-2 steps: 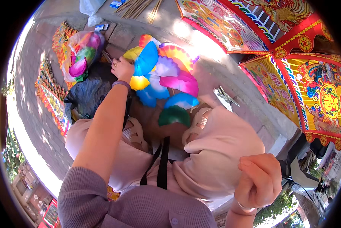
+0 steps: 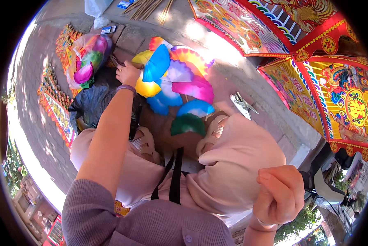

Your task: The person assembles large, decorated paper and bamboo structures by fitting sections together and attaching colorful paper flowers to the frame.

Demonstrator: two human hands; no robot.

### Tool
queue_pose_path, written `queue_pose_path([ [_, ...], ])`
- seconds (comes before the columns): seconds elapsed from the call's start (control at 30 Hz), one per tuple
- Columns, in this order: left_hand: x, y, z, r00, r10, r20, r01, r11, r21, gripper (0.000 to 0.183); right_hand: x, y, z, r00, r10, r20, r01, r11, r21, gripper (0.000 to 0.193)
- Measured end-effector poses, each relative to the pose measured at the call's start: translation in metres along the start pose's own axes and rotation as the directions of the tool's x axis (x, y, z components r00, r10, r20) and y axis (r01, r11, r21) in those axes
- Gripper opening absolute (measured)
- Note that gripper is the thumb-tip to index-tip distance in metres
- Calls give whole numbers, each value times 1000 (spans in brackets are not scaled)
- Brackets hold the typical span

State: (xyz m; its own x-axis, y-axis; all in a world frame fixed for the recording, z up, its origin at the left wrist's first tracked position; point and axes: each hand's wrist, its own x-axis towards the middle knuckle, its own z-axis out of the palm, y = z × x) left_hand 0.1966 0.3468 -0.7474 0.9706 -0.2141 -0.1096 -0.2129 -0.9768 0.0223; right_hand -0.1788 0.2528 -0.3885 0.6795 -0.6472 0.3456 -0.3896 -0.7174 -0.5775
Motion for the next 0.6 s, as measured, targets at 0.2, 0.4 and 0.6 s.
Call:
queue_pose_path([
  [0.2, 49, -47, 11, 963, 117, 243, -42, 955, -293, 39, 2, -4, 1, 1000, -12, -6, 12, 1000, 14, 18],
  [0.4, 73, -41, -57, 593, 455, 664, 261, 671, -693, 50, 0, -10, 6, 1000, -1, 2, 1, 999, 51, 16],
  [0.6, 88, -46, -131, 492, 512, 704, 23, 801, -599, 46, 9, -19, 13, 996, -30, 87, 18, 990, 142, 18],
])
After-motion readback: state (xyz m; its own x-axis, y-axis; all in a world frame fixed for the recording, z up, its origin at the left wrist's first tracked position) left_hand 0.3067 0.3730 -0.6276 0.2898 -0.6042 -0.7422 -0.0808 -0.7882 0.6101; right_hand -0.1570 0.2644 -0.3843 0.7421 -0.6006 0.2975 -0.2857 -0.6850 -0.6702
